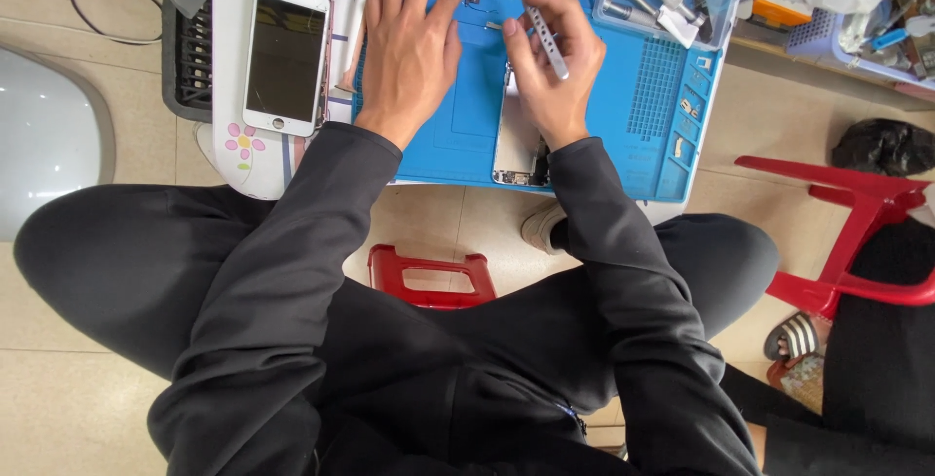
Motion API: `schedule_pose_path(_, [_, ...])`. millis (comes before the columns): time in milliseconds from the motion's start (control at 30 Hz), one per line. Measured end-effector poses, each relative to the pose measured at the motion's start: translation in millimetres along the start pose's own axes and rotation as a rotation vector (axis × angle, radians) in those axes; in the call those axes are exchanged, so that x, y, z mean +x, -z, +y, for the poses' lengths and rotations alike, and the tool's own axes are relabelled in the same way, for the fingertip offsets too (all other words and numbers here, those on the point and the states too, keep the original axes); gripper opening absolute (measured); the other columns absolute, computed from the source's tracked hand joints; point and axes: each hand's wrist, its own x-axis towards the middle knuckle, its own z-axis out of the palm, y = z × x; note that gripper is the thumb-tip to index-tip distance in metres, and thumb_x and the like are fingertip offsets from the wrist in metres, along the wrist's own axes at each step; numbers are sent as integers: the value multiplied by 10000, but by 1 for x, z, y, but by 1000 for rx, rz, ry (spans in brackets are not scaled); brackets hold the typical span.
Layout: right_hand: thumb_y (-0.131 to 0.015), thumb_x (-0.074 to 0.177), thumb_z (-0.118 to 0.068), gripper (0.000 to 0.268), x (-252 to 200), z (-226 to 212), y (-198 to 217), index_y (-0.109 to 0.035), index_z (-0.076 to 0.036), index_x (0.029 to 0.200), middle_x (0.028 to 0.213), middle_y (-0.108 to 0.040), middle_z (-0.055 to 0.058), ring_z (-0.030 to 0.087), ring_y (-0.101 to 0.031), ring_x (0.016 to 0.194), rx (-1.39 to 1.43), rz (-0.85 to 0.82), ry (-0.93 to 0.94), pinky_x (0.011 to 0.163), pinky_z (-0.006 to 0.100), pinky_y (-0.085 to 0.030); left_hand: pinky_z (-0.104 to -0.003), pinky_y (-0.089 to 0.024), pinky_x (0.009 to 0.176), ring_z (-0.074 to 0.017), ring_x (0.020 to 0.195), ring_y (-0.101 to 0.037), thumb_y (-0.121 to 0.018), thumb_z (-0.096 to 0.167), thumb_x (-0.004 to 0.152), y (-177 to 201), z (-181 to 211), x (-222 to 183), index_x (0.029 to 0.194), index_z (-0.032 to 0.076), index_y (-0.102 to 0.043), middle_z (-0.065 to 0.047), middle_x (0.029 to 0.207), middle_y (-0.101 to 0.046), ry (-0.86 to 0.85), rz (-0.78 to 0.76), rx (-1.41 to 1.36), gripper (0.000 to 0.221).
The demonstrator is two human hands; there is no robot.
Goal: The person repairs a disassembled smartphone on a blue work mat. They use tweezers to handle small components and a screwdriver to tighten screws on the phone's internal frame. The person also uses a small bottle to apply liquid to the device.
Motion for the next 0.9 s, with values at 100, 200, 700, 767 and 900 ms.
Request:
schedule_pose_path(100, [-678,1097,-124,136,1,-10,16,-659,-76,1223,1063,-717,106,221,-789,905,45,66,-4,794,321,-648,-544,-458,993,-335,1215,-479,-737,84,1038,-7,-2,-4,1309,54,-709,-105,1345,-508,2,-8,-32,274])
schedule_pose_path(200, [-673,1095,-113,116,-12,-12,35,-685,-14,1154,915,-761,143,226,-795,813,51,116,-10,736,316,-668,-581,-441,1007,-352,1246,-479,-737,61,1070,-5,-3,-3,1360,86,-672,-116,1353,-505,17,10,-110,298])
schedule_pose_path(700, [-669,1086,-197,169,-94,-3,74,-734,-44,1114,1061,-737,101,272,-726,935,-268,-180,-140,662,346,-593,-514,-485,958,-347,1253,-531,-817,431,979,25,68,-65,1385,99,-659,-125,1384,-555,-134,-295,-120,547])
schedule_pose_path(767, [-665,1087,-179,151,-99,0,70,-727,-46,1125,1046,-736,104,275,-722,890,-261,-183,-123,658,341,-616,-501,-479,961,-341,1258,-530,-804,456,982,22,71,-68,1374,112,-669,-123,1392,-563,-149,-296,-89,538])
schedule_pose_path(900, [-659,1090,-170,147,-101,2,66,-730,-44,1116,1033,-737,108,275,-713,844,-266,-167,-100,635,334,-621,-477,-471,933,-323,1232,-531,-801,479,960,24,71,-66,1328,124,-692,-109,1367,-578,-173,-296,-42,523])
